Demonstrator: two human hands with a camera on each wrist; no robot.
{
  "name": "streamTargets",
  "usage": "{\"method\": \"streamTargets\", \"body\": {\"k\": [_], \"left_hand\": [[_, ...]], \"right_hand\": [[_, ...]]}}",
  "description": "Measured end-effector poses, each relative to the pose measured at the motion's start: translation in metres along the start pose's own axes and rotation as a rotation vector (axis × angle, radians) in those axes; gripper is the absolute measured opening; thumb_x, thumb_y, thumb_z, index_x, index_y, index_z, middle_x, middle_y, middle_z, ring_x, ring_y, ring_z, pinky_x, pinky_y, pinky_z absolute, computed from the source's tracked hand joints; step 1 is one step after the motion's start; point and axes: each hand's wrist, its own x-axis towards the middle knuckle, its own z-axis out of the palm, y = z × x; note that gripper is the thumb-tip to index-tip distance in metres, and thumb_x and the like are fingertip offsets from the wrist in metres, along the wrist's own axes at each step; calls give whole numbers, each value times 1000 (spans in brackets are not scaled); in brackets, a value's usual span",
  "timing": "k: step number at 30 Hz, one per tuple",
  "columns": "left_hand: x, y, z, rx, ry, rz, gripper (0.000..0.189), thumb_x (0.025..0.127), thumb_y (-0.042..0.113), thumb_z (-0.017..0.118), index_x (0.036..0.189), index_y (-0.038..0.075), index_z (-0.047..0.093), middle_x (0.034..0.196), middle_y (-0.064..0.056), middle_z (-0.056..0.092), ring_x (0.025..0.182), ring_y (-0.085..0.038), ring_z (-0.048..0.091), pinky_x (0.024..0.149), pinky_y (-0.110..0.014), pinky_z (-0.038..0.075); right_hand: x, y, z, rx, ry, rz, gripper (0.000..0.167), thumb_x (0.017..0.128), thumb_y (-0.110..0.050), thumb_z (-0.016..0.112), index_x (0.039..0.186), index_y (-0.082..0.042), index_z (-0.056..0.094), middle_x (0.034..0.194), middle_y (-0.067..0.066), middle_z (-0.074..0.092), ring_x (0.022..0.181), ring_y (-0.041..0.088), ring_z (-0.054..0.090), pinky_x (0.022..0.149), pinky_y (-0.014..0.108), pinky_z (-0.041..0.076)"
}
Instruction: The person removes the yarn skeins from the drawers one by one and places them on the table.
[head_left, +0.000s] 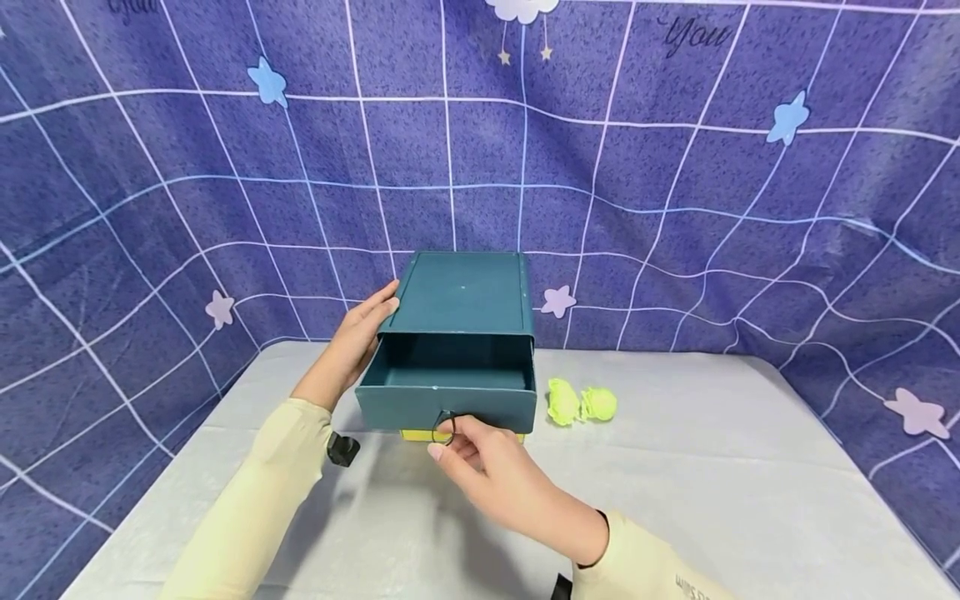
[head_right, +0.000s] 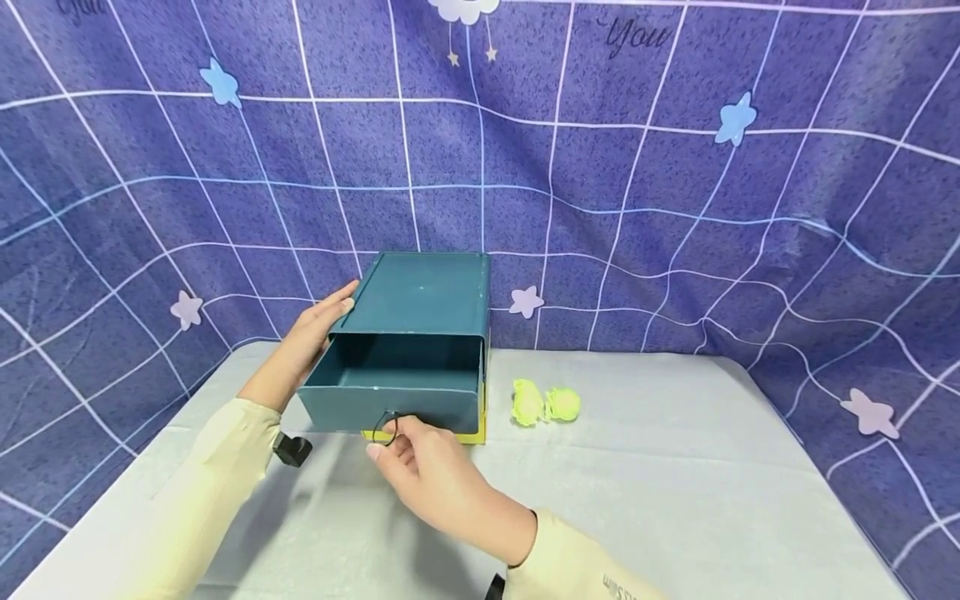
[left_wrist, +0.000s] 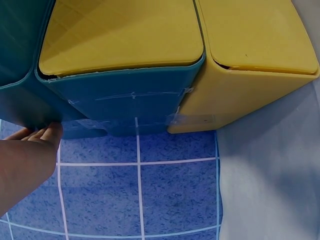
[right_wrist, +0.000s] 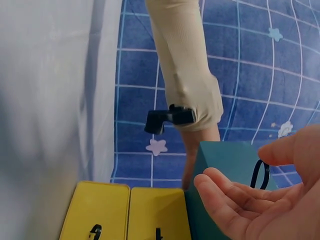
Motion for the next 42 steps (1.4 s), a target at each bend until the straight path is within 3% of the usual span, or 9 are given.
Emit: {"method": "streamTargets", "body": {"k": [7, 11, 13, 16, 18, 21, 31, 42], "left_hand": [[-1, 0, 0, 15, 2, -22, 58, 100, 36, 50, 153, 23, 29, 159, 2, 20, 140, -12, 26, 113, -28, 26], [-1, -1, -3, 25, 4, -27, 60, 99, 39, 52, 153, 25, 30, 157, 1, 26, 123, -7, 46, 100, -19, 40], [0, -1, -3, 21, 1, -20, 61, 99, 39, 52, 153, 24, 29, 157, 1, 26, 118, -4, 48, 97, -17, 42], [0, -2, -4, 3, -6, -13, 61, 99, 38, 52, 153, 23, 29, 157, 0, 25, 124, -7, 45, 104, -22, 38], [0, -2, -3, -10, -13, -8, 60, 99, 36, 51, 153, 22, 28, 158, 0, 23, 136, -11, 35, 111, -28, 31], [0, -2, -3, -21, -16, -7, 59, 100, 34, 50, 153, 22, 28, 159, -1, 21, 141, -18, 27, 115, -35, 25], [0, 0, 0, -13, -6, -1, 59, 101, 30, 48, 154, 16, 25, 159, -2, 19, 143, -19, 24, 116, -35, 21], [0, 1, 0, -8, -10, -7, 60, 100, 31, 49, 154, 18, 25, 160, -1, 17, 144, -18, 19, 117, -35, 18]], "right_hand": [[17, 10, -5, -28, -9, 32, 26, 99, -26, 55, 109, -3, 61, 89, 0, 63, 77, 9, 61, 72, 22, 53], [29, 17, -8, -45, 6, 28, 25, 100, -25, 54, 109, -2, 61, 86, 1, 62, 74, 10, 59, 68, 23, 52], [33, 20, -9, -41, 8, 33, 24, 100, -24, 53, 109, -3, 61, 85, 0, 62, 73, 10, 58, 67, 23, 51], [39, 24, -12, -38, 10, 36, 24, 100, -24, 53, 110, -3, 60, 87, 1, 63, 75, 11, 58, 68, 23, 51], [43, 27, -13, -33, 10, 39, 25, 100, -24, 53, 111, -3, 60, 89, 1, 63, 77, 11, 58, 69, 24, 51], [48, 31, -15, -30, 9, 48, 24, 100, -24, 53, 112, -4, 60, 90, 1, 62, 77, 12, 57, 69, 24, 51], [60, 41, -18, -37, 27, 51, 22, 99, -21, 54, 110, -4, 61, 89, 2, 62, 76, 12, 57, 68, 24, 50], [62, 39, -18, -44, 16, 62, 25, 99, -25, 54, 110, -4, 61, 88, 1, 62, 78, 12, 56, 68, 24, 50]]}}
